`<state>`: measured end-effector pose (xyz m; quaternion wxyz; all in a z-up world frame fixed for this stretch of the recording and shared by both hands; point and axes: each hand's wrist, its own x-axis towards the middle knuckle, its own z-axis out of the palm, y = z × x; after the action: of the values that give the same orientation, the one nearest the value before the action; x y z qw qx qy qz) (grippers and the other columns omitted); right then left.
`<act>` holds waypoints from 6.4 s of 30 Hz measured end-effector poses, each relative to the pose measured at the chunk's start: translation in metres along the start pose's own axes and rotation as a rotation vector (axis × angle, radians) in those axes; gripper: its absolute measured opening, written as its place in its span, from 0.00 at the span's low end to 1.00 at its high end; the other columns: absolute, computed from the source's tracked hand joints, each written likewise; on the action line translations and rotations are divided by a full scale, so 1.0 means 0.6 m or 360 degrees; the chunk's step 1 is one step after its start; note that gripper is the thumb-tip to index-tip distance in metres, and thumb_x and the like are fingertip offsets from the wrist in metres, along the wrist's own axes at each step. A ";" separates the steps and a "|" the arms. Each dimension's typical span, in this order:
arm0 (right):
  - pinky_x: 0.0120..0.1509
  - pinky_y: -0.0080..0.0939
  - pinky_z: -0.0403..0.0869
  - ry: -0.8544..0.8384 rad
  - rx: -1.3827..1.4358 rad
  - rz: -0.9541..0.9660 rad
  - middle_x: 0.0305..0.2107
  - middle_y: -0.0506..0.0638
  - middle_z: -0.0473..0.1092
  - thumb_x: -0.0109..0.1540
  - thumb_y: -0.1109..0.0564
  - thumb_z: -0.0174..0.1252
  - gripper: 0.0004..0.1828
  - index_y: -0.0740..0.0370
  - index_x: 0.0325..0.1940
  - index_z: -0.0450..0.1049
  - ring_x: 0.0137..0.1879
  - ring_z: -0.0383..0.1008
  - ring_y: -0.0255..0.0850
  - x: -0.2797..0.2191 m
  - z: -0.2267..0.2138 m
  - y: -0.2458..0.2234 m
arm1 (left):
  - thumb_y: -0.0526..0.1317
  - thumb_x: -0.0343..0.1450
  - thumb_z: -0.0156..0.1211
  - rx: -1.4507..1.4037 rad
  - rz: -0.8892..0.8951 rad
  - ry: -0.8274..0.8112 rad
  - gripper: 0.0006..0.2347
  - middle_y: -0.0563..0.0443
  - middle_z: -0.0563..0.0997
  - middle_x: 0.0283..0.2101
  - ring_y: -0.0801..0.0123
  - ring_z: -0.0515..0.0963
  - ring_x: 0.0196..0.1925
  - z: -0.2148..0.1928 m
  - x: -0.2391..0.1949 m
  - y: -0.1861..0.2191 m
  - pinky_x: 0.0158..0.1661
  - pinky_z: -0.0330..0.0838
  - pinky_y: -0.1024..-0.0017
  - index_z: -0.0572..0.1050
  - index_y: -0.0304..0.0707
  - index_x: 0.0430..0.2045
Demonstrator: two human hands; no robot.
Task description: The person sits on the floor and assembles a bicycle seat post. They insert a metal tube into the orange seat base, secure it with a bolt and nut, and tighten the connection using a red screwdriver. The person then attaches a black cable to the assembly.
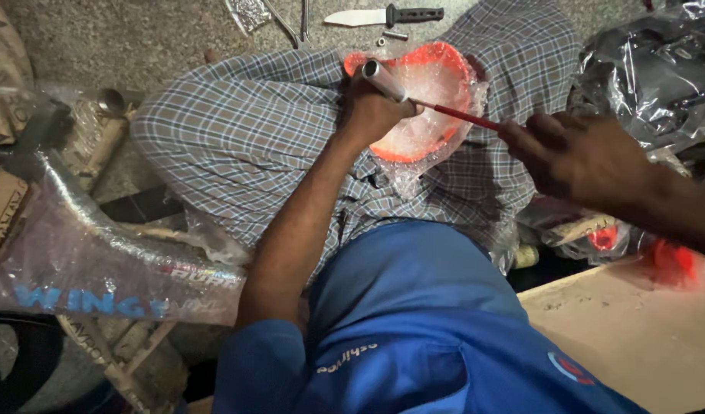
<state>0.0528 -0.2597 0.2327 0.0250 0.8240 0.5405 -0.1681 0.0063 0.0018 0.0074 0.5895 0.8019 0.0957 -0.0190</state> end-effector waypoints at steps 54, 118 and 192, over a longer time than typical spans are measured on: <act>0.43 0.40 0.70 0.0810 0.3058 0.0623 0.39 0.54 0.73 0.77 0.41 0.52 0.26 0.71 0.57 0.68 0.40 0.71 0.39 0.373 0.138 0.227 | 0.37 0.66 0.74 -0.0305 0.0920 -0.0376 0.11 0.54 0.81 0.43 0.66 0.80 0.48 -0.170 0.215 0.148 0.53 0.72 0.67 0.77 0.39 0.37; 0.59 0.47 0.74 0.2302 0.2900 0.0311 0.48 0.56 0.72 0.70 0.52 0.53 0.19 0.68 0.59 0.68 0.52 0.74 0.45 0.364 0.237 0.354 | 0.34 0.67 0.68 0.0422 0.1343 0.1185 0.11 0.43 0.81 0.42 0.58 0.82 0.48 -0.306 0.201 0.132 0.51 0.77 0.60 0.76 0.33 0.40; 0.54 0.44 0.76 0.0832 0.2596 0.0976 0.42 0.56 0.76 0.60 0.53 0.61 0.25 0.69 0.57 0.70 0.47 0.78 0.44 0.109 -0.061 -0.059 | 0.40 0.68 0.73 -0.1303 0.0023 -0.0189 0.21 0.49 0.84 0.48 0.72 0.82 0.47 -0.106 -0.126 0.227 0.49 0.78 0.74 0.79 0.31 0.55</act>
<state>0.0535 -0.1792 0.2521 -0.6456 0.7056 -0.0008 -0.2922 -0.0490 0.0131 0.1656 0.8643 0.4994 0.0555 -0.0215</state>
